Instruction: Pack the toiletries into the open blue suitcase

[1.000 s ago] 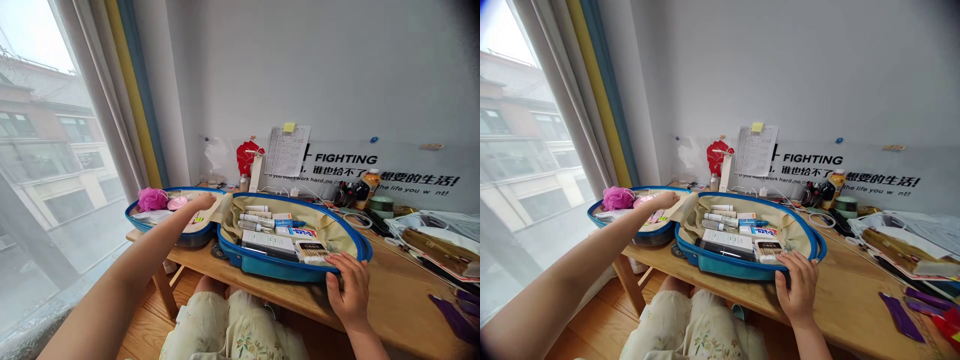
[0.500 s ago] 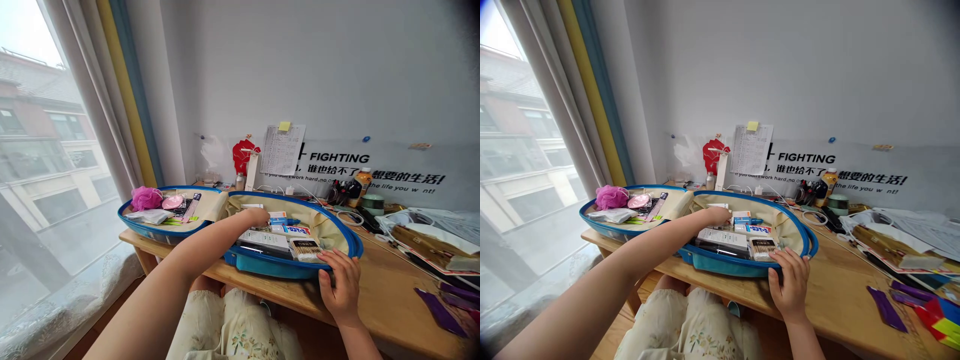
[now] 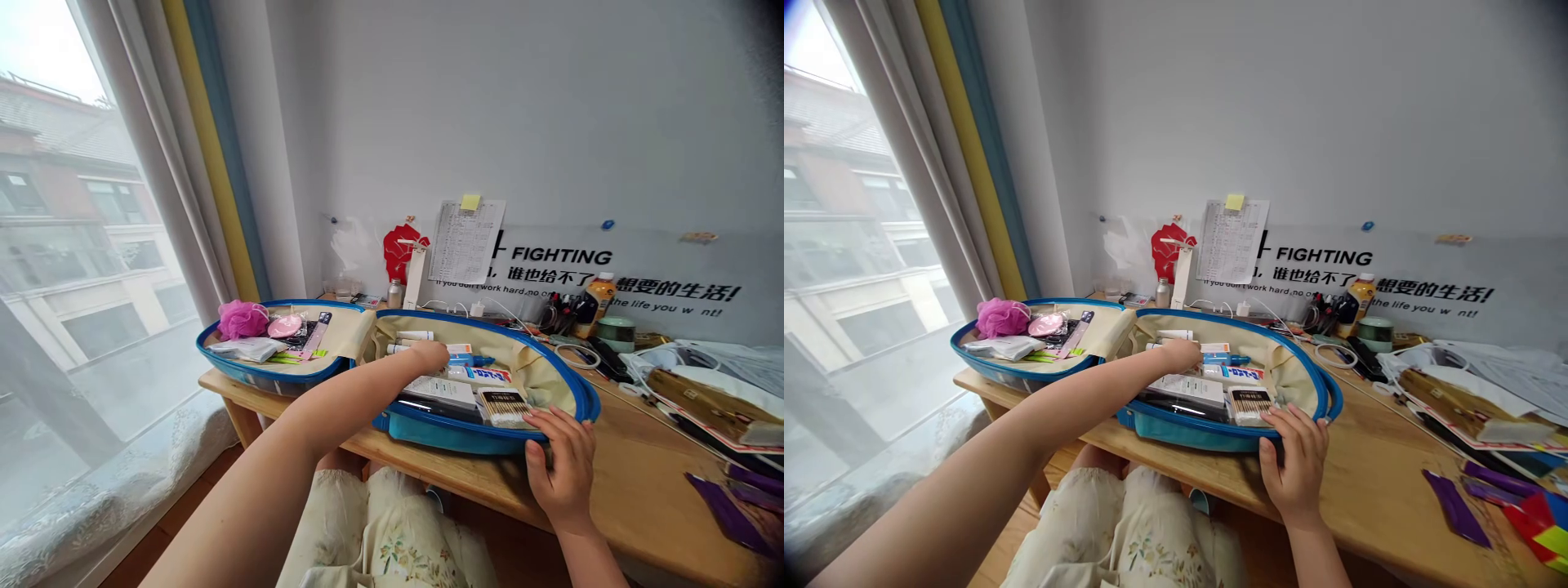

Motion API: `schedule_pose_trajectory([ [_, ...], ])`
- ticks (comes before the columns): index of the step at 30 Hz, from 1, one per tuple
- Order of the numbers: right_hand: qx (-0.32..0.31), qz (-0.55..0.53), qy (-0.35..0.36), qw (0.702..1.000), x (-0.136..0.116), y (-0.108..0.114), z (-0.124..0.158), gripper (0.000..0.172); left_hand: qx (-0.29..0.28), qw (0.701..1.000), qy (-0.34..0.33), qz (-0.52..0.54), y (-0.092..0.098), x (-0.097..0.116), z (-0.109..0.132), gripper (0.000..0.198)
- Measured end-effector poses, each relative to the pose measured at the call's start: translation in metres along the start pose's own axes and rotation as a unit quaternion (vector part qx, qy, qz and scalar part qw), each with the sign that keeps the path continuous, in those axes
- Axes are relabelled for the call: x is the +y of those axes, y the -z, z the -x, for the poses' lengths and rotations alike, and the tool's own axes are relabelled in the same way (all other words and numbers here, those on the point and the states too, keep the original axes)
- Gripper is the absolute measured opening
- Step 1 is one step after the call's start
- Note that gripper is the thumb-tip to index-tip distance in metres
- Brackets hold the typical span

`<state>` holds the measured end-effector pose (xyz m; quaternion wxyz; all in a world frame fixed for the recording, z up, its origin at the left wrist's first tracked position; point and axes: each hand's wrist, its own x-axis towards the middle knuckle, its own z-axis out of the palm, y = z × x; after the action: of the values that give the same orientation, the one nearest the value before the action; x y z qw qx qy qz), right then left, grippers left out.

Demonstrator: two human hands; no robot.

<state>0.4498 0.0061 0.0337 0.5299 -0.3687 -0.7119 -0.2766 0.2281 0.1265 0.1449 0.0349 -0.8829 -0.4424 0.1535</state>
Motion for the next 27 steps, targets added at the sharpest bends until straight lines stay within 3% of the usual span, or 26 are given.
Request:
schedule_pose_trajectory([
  [12,0.0,-0.006,-0.003,1.0,0.002,-0.001,0.001,0.022,0.022,0.998,0.04,0.042,-0.005,0.001,-0.002,0.033],
  [18,-0.001,-0.008,-0.004,1.0,0.003,-0.001,0.001,0.024,0.058,0.994,0.037,0.088,-0.003,0.0,0.005,0.05],
  [27,-0.003,0.0,-0.004,1.0,0.004,-0.001,0.001,0.024,0.168,0.969,0.102,0.151,0.01,-0.021,0.032,0.042],
])
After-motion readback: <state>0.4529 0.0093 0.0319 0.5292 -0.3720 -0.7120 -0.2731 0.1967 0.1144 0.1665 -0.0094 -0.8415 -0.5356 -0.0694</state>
